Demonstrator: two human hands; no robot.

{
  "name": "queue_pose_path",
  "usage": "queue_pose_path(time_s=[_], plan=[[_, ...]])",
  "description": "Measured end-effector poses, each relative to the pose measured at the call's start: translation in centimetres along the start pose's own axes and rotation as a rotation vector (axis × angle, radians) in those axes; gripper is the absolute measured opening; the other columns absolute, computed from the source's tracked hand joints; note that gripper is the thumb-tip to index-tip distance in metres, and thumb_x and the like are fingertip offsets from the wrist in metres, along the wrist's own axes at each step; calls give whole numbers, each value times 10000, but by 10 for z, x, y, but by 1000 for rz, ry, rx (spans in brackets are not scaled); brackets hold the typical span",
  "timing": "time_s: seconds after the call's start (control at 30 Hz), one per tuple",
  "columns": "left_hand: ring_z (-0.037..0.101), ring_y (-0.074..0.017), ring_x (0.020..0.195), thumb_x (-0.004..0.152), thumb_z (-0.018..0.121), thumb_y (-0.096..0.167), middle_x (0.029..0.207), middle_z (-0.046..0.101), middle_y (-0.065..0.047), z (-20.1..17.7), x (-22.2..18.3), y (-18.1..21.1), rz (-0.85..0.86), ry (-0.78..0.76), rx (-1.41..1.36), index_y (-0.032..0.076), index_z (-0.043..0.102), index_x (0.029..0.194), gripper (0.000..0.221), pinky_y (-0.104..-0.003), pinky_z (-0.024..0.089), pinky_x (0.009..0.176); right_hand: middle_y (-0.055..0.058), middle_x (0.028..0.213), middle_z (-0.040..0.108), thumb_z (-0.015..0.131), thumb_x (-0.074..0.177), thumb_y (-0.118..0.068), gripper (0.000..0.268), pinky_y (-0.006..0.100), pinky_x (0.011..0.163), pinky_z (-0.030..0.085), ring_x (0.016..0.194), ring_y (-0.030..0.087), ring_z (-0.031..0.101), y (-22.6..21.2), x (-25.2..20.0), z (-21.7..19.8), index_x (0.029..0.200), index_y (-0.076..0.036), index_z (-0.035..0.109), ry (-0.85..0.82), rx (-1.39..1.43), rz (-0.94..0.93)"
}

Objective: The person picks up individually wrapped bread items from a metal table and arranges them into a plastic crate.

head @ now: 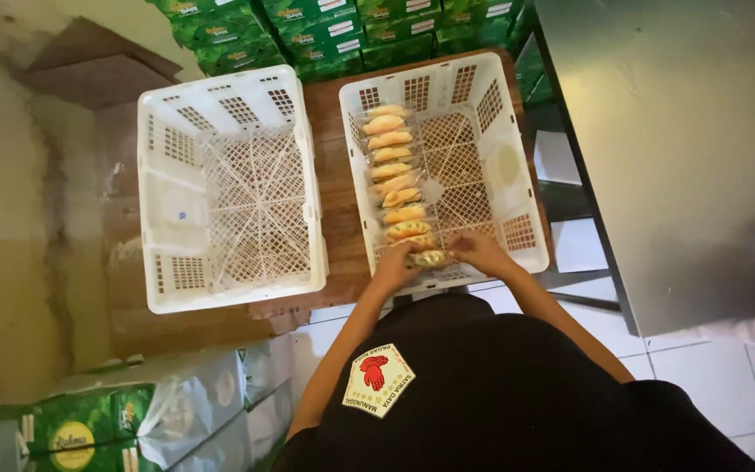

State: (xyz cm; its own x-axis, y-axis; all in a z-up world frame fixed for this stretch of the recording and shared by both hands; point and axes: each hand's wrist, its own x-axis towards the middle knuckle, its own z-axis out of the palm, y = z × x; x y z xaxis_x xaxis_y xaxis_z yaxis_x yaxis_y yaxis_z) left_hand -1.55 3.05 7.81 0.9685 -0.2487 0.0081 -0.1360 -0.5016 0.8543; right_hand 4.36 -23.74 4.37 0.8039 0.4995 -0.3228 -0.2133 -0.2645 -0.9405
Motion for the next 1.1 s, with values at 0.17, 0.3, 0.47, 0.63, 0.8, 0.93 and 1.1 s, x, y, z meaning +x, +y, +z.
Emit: queue_pose_path(time_s=[0.17,0.3,0.47,0.63,0.8,0.93,1.1], plan=[[663,-385,1007,814,685,97,1014,709,-171,-2,-14,5,-60,49,241,79,691,985,172,-481,530,859,101,998,789,787,842,-143,277,338,871,600,944,188,753,-15,0,7,1094,-37,740,41,-372,117],[687,-382,931,896,595,96,964,707,-187,13,-20,-19,-71,-45,549,64,716,927,130,-499,542,793,119,1027,782,761,829,-141,309,342,867,588,958,200,739,-23,-2,9,1122,-55,717,9,-292,60],[713,-352,926,910,582,91,996,709,-177,33,-15,-42,-169,-137,718,57,752,947,178,-481,567,780,162,1068,747,759,796,-231,412,422,867,561,985,311,706,3,14,20,1162,-55,692,62,-630,171],[685,-362,986,811,604,56,1079,682,-197,8,-22,-27,-116,3,583,37,758,1065,298,-465,567,807,177,1053,756,686,827,-284,466,449,869,572,948,333,729,-1,20,43,1262,-118,689,-160,-668,173],[630,-348,1100,864,627,91,1161,668,-170,-37,-19,36,-18,-3,573,45,745,1042,218,-477,488,937,170,1081,759,677,835,-319,481,438,882,568,971,324,730,-14,16,51,1286,-151,687,-115,-662,226],[587,-343,1186,840,660,101,1270,645,-157,-45,-16,16,168,171,579,35,715,1057,233,-484,424,1018,178,1097,758,675,830,-328,541,429,898,564,982,329,729,-26,7,48,1352,-190,653,-76,-695,238],[575,-349,1214,810,650,58,1281,632,-150,-50,-19,9,180,225,460,64,702,1169,362,-475,419,1054,180,1075,753,689,864,-318,439,452,869,573,973,331,725,-27,-7,28,1256,-120,687,57,-635,174]])
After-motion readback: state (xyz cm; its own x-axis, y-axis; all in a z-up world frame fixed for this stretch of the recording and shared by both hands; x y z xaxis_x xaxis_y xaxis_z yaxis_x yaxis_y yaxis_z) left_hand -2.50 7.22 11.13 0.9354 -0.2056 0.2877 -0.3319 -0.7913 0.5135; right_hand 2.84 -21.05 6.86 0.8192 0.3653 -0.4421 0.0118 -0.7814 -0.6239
